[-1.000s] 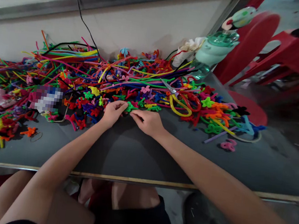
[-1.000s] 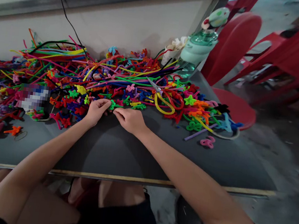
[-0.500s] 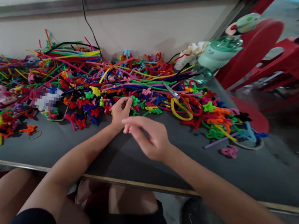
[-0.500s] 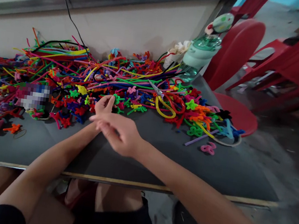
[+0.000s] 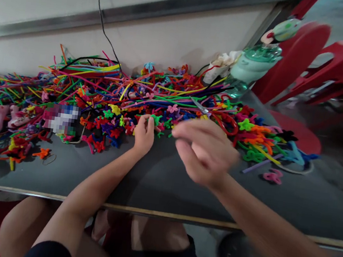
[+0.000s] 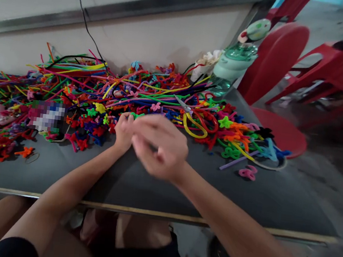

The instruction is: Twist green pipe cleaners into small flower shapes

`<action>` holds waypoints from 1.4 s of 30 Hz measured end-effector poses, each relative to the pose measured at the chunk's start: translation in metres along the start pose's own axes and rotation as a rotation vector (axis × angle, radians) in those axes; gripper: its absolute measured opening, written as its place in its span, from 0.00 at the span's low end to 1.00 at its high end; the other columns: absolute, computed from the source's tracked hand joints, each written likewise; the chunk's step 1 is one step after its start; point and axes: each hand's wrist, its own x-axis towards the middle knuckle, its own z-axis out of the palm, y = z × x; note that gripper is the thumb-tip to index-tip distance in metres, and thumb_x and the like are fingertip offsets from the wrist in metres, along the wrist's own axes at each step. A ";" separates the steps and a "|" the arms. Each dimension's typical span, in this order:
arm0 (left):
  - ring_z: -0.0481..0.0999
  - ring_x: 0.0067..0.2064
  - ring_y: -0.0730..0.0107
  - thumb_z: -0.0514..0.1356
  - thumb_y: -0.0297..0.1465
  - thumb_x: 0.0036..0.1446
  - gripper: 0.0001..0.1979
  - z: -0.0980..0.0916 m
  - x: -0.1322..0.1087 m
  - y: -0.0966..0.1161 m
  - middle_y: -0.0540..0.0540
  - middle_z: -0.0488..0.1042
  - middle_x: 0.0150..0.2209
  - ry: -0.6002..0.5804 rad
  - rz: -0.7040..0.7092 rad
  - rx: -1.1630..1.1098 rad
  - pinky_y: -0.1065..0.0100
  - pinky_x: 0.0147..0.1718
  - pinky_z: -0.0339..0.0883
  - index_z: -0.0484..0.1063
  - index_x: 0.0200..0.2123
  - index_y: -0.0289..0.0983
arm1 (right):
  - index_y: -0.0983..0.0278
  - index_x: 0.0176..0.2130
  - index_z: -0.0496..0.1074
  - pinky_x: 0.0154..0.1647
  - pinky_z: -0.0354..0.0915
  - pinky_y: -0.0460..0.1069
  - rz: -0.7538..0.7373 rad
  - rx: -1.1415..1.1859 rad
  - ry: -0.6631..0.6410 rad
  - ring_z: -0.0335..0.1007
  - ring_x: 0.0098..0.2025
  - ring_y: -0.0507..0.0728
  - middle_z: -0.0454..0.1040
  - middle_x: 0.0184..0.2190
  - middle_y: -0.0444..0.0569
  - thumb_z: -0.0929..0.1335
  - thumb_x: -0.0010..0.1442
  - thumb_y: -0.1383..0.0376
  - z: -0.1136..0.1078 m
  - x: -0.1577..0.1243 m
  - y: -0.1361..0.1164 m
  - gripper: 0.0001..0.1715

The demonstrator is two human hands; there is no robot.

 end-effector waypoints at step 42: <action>0.70 0.19 0.77 0.59 0.37 0.57 0.14 -0.017 0.008 -0.002 0.52 0.70 0.16 -0.352 -0.093 0.228 0.75 0.20 0.61 0.72 0.23 0.35 | 0.63 0.35 0.76 0.25 0.51 0.46 -0.046 -0.483 -0.313 0.72 0.30 0.52 0.77 0.29 0.48 0.59 0.69 0.58 0.026 0.027 0.051 0.21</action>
